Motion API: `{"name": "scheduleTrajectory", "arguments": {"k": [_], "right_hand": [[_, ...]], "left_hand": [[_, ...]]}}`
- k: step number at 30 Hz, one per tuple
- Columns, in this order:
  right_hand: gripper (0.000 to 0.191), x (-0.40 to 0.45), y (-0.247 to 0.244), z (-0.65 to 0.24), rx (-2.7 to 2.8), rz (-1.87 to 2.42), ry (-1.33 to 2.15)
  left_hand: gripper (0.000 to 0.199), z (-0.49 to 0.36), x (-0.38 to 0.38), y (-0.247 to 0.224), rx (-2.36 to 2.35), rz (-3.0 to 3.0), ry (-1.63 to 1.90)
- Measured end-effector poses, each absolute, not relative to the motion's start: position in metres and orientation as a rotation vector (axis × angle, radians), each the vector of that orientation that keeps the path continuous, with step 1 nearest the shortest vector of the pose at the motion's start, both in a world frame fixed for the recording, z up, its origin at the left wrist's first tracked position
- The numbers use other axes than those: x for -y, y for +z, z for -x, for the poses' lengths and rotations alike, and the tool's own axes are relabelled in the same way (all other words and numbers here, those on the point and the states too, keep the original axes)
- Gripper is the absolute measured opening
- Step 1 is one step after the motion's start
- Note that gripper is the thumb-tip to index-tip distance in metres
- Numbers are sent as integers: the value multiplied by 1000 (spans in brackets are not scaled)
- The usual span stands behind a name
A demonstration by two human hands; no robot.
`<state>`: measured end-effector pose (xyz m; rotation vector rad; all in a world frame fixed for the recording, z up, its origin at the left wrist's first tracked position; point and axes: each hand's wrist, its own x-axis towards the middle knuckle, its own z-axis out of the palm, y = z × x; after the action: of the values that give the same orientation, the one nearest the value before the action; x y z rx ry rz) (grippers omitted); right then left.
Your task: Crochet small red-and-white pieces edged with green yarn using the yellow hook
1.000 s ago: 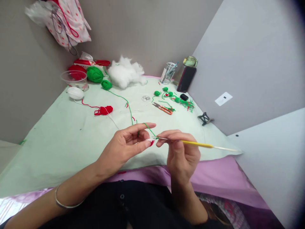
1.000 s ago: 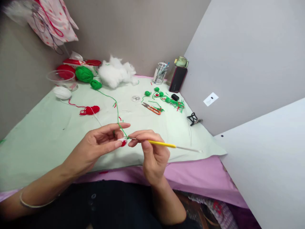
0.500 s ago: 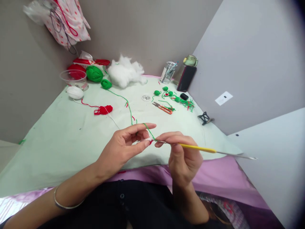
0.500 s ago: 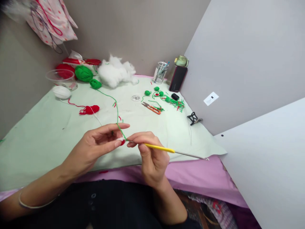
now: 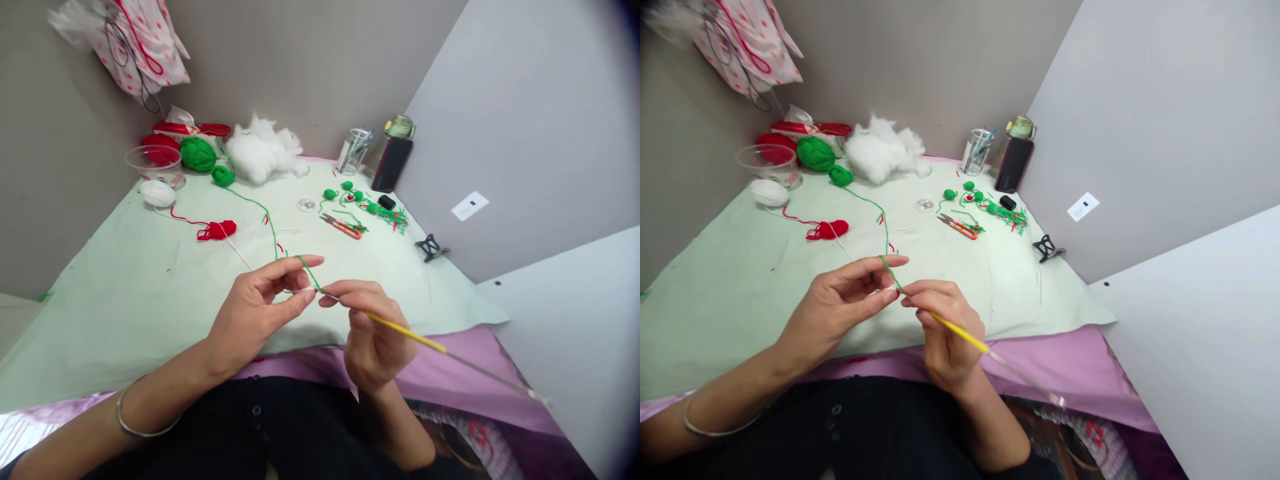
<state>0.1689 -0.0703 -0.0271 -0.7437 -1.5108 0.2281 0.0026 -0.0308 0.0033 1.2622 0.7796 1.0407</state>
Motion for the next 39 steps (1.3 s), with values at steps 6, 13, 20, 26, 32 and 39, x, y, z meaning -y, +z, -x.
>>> {"name": "scheduleTrajectory", "arguments": {"k": [6, 13, 20, 26, 32, 39], "right_hand": [[28, 71, -32, -169, 1539, 723, 189], [21, 62, -28, -164, 1428, 752, 330], [32, 65, -42, -161, 1522, 865, -8], [33, 64, -46, -159, 1418, 911, 55], [23, 59, -38, -160, 1282, 811, 480], [14, 56, -39, -165, 1243, 752, 692]], "left_hand": [[37, -3, 32, 4, -786, -1229, 1030], [42, -5, 29, -6, -683, -1109, 986], [42, -12, 32, -7, -696, -1011, 1001], [47, -17, 38, -9, -644, -919, 999], [41, -11, 30, -6, -674, -1016, 986], [38, -7, 23, -3, -597, -1061, 875]]}}
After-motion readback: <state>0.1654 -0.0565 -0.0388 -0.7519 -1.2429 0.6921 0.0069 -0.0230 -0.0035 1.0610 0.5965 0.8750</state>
